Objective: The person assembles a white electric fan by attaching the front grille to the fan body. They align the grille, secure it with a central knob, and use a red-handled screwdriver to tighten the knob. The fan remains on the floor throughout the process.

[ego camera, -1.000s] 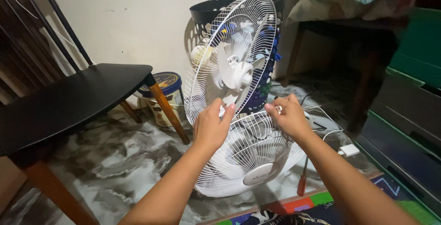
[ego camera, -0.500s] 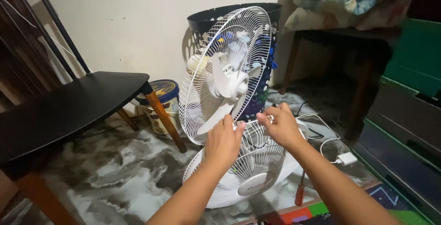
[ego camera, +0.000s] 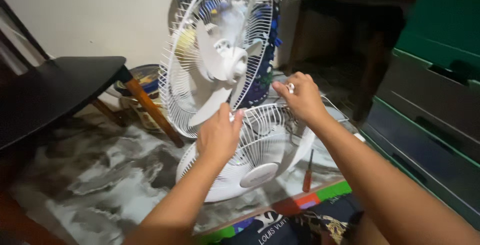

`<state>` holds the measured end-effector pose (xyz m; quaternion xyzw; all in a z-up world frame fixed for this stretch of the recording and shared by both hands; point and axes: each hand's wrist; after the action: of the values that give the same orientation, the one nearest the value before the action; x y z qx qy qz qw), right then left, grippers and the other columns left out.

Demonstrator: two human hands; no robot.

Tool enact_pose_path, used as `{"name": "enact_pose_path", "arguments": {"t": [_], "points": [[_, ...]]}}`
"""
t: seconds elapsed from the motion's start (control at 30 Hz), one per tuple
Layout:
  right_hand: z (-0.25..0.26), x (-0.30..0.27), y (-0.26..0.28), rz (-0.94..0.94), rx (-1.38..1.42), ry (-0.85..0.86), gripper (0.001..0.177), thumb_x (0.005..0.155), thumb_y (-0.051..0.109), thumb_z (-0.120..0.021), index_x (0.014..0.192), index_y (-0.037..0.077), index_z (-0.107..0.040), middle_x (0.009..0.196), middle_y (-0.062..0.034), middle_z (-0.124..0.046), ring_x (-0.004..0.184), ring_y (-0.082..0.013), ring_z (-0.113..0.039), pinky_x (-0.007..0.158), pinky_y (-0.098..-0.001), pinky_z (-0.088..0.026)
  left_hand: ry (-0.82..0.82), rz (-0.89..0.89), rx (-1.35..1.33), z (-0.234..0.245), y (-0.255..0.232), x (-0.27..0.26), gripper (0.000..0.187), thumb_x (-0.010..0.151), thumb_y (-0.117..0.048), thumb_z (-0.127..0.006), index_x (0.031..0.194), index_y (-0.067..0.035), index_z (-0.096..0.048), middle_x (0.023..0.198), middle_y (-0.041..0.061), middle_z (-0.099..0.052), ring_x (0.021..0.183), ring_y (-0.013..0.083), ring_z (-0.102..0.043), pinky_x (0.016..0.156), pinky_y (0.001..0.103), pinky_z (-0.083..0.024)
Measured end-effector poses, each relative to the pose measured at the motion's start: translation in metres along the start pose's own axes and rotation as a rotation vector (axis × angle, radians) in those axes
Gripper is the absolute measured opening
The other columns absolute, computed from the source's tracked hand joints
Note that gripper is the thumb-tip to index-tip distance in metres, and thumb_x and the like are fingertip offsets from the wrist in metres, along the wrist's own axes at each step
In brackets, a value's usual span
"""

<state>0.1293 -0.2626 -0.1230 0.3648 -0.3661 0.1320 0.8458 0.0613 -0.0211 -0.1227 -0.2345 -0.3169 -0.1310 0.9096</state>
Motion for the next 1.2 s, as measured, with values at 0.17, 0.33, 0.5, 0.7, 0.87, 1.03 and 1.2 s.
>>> {"name": "enact_pose_path", "arguments": {"t": [0.17,0.33,0.5,0.7,0.87,1.03,1.2], "points": [[0.007,-0.001,-0.004,-0.138,0.029,0.059,0.045,0.097,0.048,-0.066,0.083,0.005,-0.075,0.081,-0.0106,-0.069,0.077,-0.0259,-0.064,0.071,-0.0403,-0.049,-0.009,-0.053,-0.020,0.003,0.002,0.000,0.037,0.101,-0.041,-0.057,0.101,-0.004,-0.056,0.088,0.019,-0.071,0.077,0.0454,-0.067,0.067,0.056,-0.050],[0.003,0.004,0.009,-0.193,0.236,0.137,0.046,0.095,0.049,-0.065,0.083,0.006,-0.074,0.070,-0.0055,-0.071,0.063,-0.0139,-0.063,0.058,-0.0335,-0.048,-0.042,-0.096,-0.014,0.003,-0.003,0.002,0.037,0.099,-0.042,-0.060,0.096,-0.004,-0.057,0.084,0.019,-0.069,0.077,0.0438,-0.066,0.067,0.055,-0.050],[-0.001,0.010,0.035,-0.245,0.211,0.201,0.052,0.093,0.051,-0.070,0.076,0.002,-0.070,0.060,-0.0055,-0.061,0.056,-0.0126,-0.054,0.052,-0.0331,-0.043,-0.050,-0.090,-0.011,0.000,-0.008,0.005,0.037,0.097,-0.042,-0.061,0.096,-0.004,-0.058,0.085,0.020,-0.068,0.079,0.0435,-0.066,0.067,0.055,-0.050],[0.000,0.017,0.052,-0.269,0.360,0.259,0.046,0.088,0.047,-0.075,0.074,0.004,-0.067,0.059,0.0007,-0.059,0.053,-0.0102,-0.050,0.049,-0.0323,-0.041,-0.015,-0.030,-0.012,-0.001,-0.005,0.006,0.037,0.096,-0.042,-0.063,0.097,-0.006,-0.059,0.086,0.020,-0.069,0.082,0.0445,-0.066,0.069,0.056,-0.050],[0.016,0.031,0.056,-0.249,0.435,0.390,0.033,0.083,0.032,-0.084,0.083,0.003,-0.068,0.075,0.0000,-0.065,0.070,-0.0086,-0.056,0.064,-0.0278,-0.045,0.050,0.000,-0.037,-0.002,-0.007,0.008,0.038,0.098,-0.043,-0.059,0.102,-0.006,-0.058,0.085,0.020,-0.071,0.080,0.0434,-0.068,0.071,0.056,-0.051],[0.038,0.043,0.067,-0.254,0.654,0.524,0.022,0.085,0.011,-0.076,0.104,0.005,-0.068,0.099,-0.0032,-0.067,0.088,-0.0092,-0.060,0.078,-0.0266,-0.047,0.041,0.008,-0.034,0.002,-0.005,0.008,0.038,0.098,-0.042,-0.058,0.100,-0.005,-0.057,0.085,0.019,-0.071,0.078,0.0442,-0.067,0.068,0.057,-0.051],[0.053,0.046,0.073,-0.346,0.712,0.585,0.027,0.087,0.003,-0.068,0.114,0.005,-0.068,0.102,-0.0033,-0.071,0.089,-0.0107,-0.064,0.081,-0.0279,-0.051,-0.084,-0.085,-0.044,0.003,0.001,0.008,0.037,0.097,-0.042,-0.060,0.094,-0.005,-0.057,0.082,0.019,-0.071,0.078,0.0437,-0.067,0.067,0.056,-0.051]]}}
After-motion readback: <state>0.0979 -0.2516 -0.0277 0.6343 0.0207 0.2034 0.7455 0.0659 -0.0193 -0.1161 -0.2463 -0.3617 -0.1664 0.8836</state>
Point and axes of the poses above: each hand's wrist, its own x-axis towards the middle knuckle, its own z-axis out of the back of the hand, y = z × x
